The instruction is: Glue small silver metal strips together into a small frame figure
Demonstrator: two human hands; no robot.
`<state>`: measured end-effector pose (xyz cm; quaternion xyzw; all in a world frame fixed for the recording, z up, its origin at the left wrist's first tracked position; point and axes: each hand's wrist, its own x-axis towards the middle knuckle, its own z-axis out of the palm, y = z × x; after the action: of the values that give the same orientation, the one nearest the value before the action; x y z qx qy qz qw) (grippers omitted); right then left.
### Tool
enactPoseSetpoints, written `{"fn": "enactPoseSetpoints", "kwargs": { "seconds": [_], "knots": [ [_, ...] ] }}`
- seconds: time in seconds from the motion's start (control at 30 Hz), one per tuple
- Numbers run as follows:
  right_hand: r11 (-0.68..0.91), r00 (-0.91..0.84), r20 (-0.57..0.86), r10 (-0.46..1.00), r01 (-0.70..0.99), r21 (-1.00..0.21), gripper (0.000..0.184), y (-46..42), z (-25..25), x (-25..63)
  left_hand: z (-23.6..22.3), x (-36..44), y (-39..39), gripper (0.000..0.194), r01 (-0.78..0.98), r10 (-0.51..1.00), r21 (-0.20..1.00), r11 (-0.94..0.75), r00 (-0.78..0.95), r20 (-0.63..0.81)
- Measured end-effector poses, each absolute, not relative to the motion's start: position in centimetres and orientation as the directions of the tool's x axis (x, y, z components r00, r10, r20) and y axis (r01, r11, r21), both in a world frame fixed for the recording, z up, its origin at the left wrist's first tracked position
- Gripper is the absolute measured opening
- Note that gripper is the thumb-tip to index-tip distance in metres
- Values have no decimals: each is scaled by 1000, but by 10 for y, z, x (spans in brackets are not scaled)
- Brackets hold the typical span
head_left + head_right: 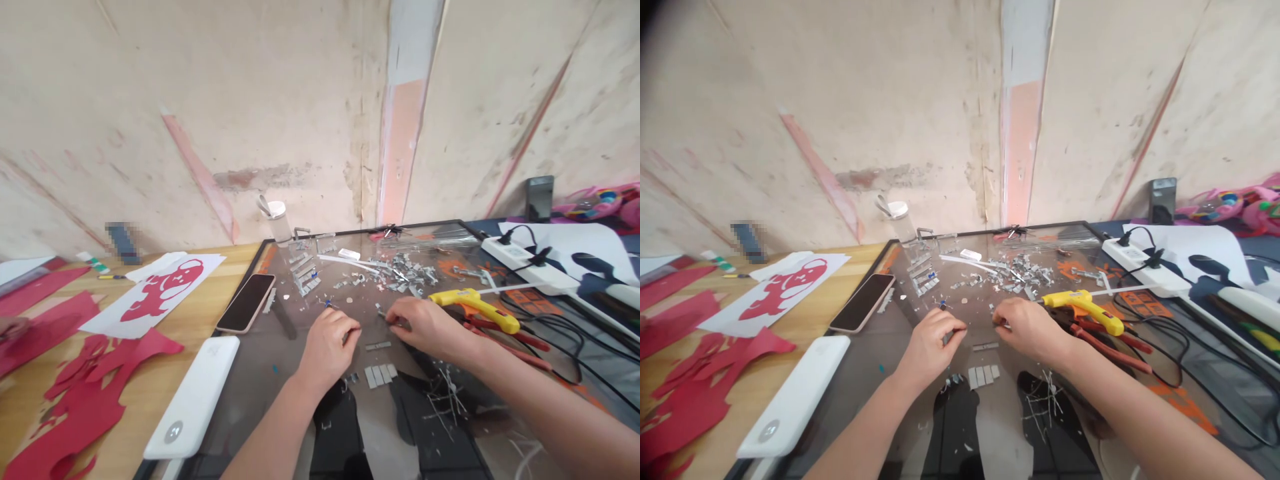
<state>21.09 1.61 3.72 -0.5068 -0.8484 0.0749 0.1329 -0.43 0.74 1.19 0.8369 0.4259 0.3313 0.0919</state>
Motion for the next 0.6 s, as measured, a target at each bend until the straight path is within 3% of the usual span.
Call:
{"fn": "enactPoseSetpoints", "kwargs": {
  "seconds": [0.2,0.37,0.47,0.6],
  "knots": [
    [498,-479,136,867,826,-265,17,3,24,228,11,-4,9,12,657,786,443,-610,431,443],
    [412,-325,258,910,787,-460,14,7,37,248,12,-9,13,13,666,792,453,-593,381,477],
    [279,-203,196,959,782,-557,16,8,43,262,12,-9,13,13,658,791,460,-596,381,479],
    [251,-226,115,967,796,-551,19,8,40,274,12,-7,12,13,650,793,471,-597,389,468]
  ]
}}
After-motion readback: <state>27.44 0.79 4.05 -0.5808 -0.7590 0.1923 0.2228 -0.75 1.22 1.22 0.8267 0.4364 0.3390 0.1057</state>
